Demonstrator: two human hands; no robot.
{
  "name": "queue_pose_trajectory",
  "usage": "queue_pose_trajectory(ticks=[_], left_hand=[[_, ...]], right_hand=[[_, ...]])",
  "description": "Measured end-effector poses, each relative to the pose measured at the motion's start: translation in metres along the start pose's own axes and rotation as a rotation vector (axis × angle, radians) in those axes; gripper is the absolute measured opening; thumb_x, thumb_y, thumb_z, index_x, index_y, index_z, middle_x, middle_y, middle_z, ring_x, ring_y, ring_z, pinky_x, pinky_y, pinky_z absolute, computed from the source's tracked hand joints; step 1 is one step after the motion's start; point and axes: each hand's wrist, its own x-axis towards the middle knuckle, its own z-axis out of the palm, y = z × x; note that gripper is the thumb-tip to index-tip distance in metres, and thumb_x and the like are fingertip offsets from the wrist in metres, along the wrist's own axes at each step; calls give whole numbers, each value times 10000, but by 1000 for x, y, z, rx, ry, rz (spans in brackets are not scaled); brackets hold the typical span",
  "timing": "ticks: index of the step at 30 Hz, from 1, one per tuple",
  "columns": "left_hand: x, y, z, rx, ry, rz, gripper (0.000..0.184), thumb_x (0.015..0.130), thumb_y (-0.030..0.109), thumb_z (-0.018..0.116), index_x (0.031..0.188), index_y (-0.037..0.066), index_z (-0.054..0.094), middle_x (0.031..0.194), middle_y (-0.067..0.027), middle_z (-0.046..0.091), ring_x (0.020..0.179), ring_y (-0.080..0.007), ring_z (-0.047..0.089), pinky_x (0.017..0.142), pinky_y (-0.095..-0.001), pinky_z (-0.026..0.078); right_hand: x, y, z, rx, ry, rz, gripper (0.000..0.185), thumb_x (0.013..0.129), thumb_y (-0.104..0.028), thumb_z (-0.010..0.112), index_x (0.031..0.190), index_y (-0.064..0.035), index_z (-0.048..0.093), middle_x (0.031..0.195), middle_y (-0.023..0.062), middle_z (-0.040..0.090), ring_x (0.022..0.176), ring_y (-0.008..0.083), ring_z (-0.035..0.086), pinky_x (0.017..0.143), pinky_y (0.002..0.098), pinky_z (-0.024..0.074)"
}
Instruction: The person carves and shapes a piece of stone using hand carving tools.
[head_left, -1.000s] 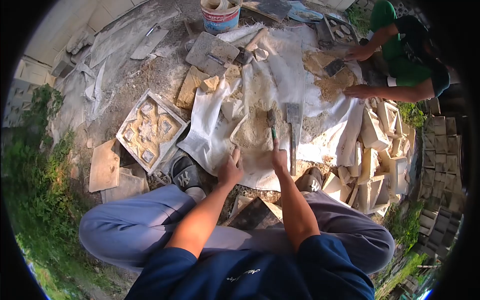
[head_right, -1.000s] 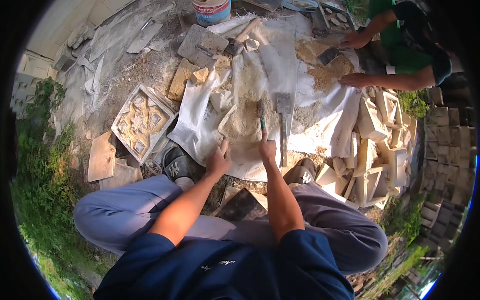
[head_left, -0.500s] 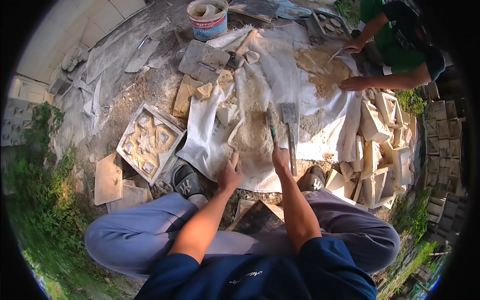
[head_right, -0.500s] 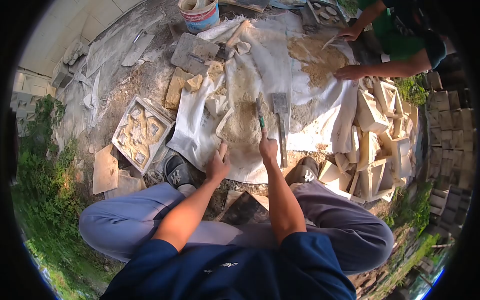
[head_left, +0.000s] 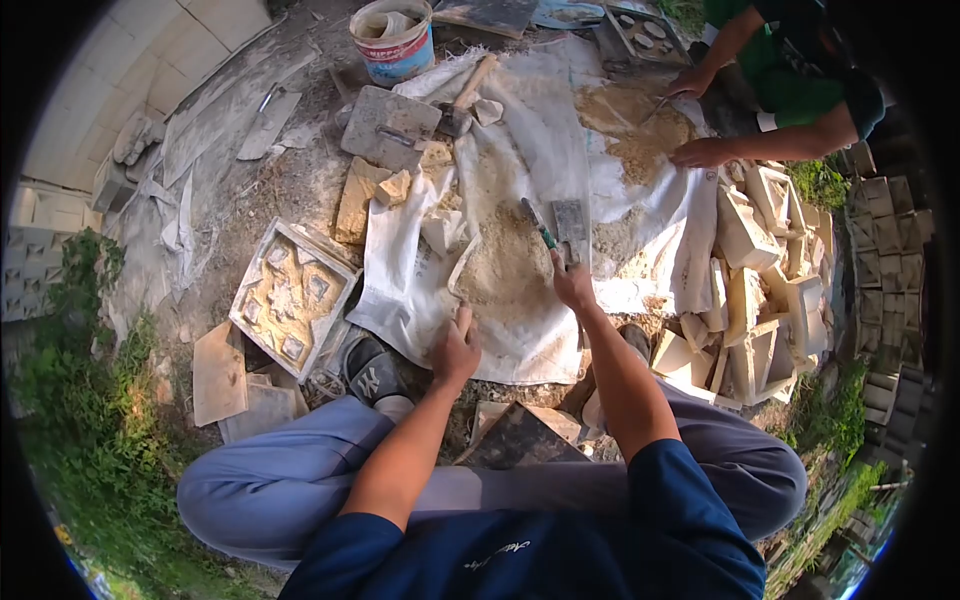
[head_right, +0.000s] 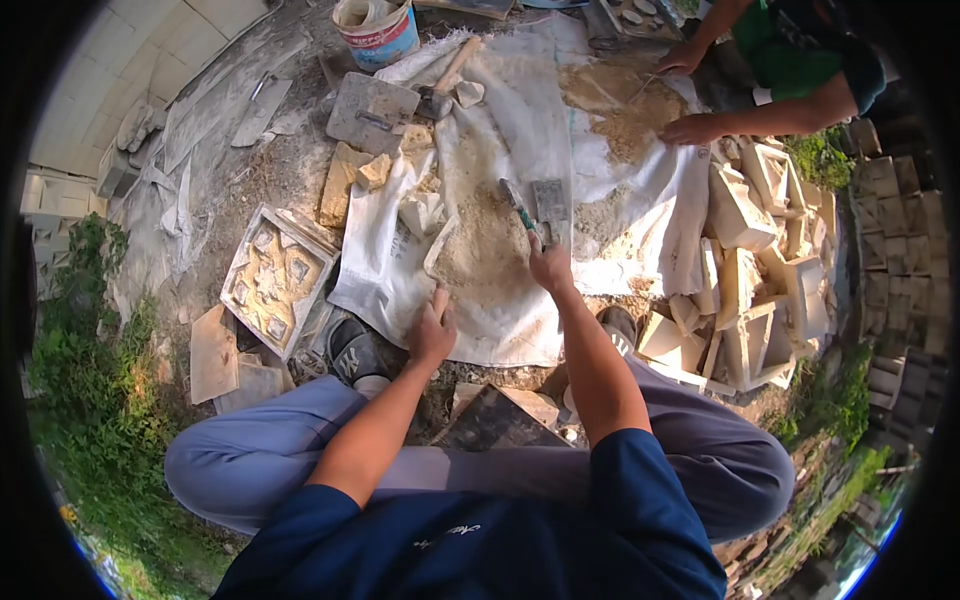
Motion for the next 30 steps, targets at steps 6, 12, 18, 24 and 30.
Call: queue_pose_trajectory(ticks=[6, 12, 18, 24, 30], left_hand=[[0, 0, 2, 16, 3, -32, 356, 872, 358, 591, 907, 4, 564, 872, -222, 625, 829, -420, 613, 719, -502, 477], [-1, 3, -7, 17, -38, -76, 371, 881, 379, 576, 917, 10, 568, 864, -219, 631, 825, -423, 614, 729, -504, 482], [-6, 6, -15, 15, -23, -14, 382, 892, 371, 566, 971, -3, 584, 899, -229, 627, 856, -428, 611, 745, -501, 483], [2, 2, -7, -18, -56, -62, 376, 882, 347, 583, 970, -19, 581, 903, -235, 613, 873, -427, 601, 763, -493, 481], [0, -6, -2, -16, -60, -76, 406, 883, 397, 576, 980, 2, 579, 965, -238, 627, 917, -427, 609, 782, -524, 471]], right_hand=[[-52, 17, -7, 13, -254, -23, 735, 910, -582, 500, 657, 98, 617, 670, 360, 568, 749, 524, 597, 682, 527, 464], [-70, 3, -26, 146, -205, 56, 763, 905, -599, 515, 561, 82, 523, 485, 193, 449, 482, 281, 448, 516, 462, 375], [-66, -8, -13, 593, -182, -12, 677, 983, -492, 463, 537, 7, 365, 497, 23, 309, 499, 129, 306, 450, 381, 230], [-77, 1, 23, -44, -14, 106, 943, 874, -749, 334, 740, 135, 632, 739, 335, 623, 774, 472, 628, 723, 497, 457], [-68, -25, 1, 114, -126, 93, 789, 890, -643, 493, 667, 107, 597, 591, 277, 550, 590, 380, 580, 602, 485, 427]])
